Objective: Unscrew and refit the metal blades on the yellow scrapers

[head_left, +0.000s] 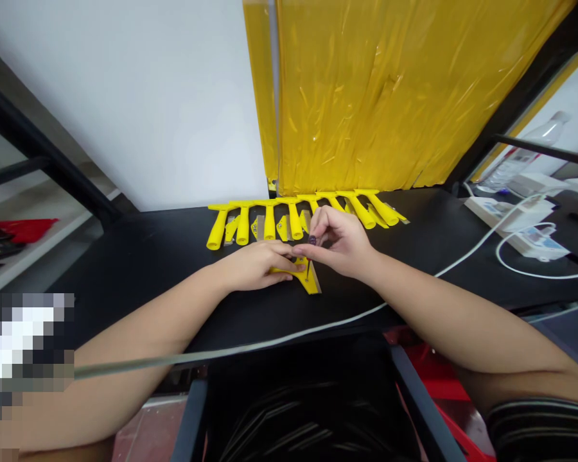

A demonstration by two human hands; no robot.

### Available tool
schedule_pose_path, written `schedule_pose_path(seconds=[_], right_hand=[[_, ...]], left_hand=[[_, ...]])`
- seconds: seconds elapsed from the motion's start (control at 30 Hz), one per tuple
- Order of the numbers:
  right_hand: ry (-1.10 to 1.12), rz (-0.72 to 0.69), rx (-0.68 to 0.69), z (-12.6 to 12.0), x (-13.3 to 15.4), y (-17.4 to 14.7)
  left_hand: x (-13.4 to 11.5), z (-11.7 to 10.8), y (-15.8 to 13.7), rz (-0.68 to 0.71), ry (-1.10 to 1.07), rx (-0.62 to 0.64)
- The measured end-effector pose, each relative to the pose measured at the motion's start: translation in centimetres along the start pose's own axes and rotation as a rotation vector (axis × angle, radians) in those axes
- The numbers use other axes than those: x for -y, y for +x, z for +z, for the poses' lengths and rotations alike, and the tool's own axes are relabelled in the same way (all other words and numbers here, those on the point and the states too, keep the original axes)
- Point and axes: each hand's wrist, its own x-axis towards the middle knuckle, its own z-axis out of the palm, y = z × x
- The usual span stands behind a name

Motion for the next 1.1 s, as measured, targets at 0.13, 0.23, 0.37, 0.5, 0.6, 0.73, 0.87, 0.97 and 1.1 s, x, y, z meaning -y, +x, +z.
schedule_pose_path(seconds=[0.13,0.23,0.37,0.5,0.6,0.73,0.87,0.97,1.1], right_hand=[[-0.023,0.007,-0.023,0.2,0.0,-0.1],[-0.018,0.012,-0.035,0.3,-0.1,-0.1],[-0.019,-0.012,-0.024,0.3,-0.2,-0.1],[-0.042,-0.102,-0.013,0.4,-0.1,-0.1],[-0.018,-0.069,-0.003,0.5,-0.1,0.0],[0.111,0.028,0.123,0.3,0.1,0.2],[0.272,0.096,0.252,-0.2,0.2,0.5],[0.357,0.133,0.379,-0.5,0.2,0.8],[0.628,0.285,0.505,-0.2,0.2,1.0]], left_hand=[[0.0,0.0,0.0,-0.004,0.006,0.010],[0.0,0.0,0.0,-0.004,0.012,0.016],[0.0,-0.1,0.0,0.002,0.013,0.021],[0.1,-0.1,0.0,0.019,0.027,0.026],[0.1,-0.1,0.1,0.022,0.020,0.027],[0.1,-0.2,0.1,0.017,-0.002,0.048],[0.0,-0.3,0.2,0.023,-0.019,0.030],[-0.1,-0.3,0.2,0.029,-0.034,0.017],[0.0,-0.1,0.2,0.019,-0.026,0.022]])
